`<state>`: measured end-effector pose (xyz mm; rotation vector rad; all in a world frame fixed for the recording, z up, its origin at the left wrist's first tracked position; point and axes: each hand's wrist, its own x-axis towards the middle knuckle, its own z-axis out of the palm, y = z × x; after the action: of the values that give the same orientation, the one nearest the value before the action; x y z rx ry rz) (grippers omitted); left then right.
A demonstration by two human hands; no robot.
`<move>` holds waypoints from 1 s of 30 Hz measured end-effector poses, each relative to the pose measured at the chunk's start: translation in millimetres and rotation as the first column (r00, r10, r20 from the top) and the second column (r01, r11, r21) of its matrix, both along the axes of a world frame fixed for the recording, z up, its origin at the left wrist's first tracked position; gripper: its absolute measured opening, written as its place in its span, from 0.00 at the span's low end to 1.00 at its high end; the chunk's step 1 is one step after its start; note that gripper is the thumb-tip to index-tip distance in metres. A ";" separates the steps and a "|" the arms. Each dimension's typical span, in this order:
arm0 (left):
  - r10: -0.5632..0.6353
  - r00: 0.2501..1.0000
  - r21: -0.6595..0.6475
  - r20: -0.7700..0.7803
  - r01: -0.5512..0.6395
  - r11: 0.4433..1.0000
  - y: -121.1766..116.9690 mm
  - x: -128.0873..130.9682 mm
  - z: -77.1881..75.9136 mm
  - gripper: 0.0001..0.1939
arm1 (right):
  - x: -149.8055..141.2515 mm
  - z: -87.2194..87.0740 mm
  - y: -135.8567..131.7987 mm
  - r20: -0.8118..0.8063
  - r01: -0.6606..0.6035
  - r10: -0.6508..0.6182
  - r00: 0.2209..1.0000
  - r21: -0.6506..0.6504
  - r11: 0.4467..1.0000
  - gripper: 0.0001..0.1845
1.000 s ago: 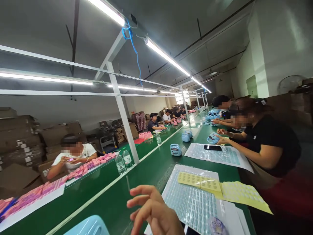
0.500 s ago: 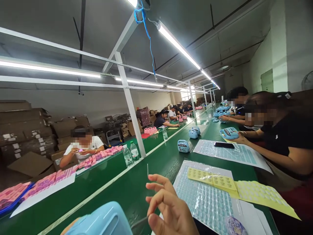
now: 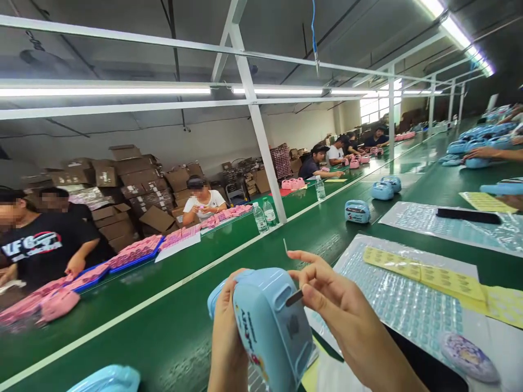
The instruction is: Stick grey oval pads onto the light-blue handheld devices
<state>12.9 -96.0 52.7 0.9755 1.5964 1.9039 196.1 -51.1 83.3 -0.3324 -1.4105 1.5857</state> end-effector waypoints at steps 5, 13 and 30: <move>-0.003 0.985 0.030 0.173 -0.003 1.000 -8.2 10.6 16.5 0.23 | 4.7 6.9 -6.0 0.062 0.055 -0.056 0.997 0.014 0.998 0.23; 0.024 0.984 0.061 0.179 -0.036 0.997 -12.3 5.0 13.3 0.23 | 10.0 9.4 -10.3 0.071 0.003 -0.006 0.997 0.042 0.999 0.19; 0.156 0.977 0.114 0.143 -0.173 0.978 -18.7 17.7 28.3 0.32 | 6.8 8.3 -19.0 -0.065 0.006 -0.008 0.998 -0.033 0.999 0.13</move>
<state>30.6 -114.6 81.0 0.7671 1.5365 2.1569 202.9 -70.1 91.5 -0.3020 -1.3333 1.6015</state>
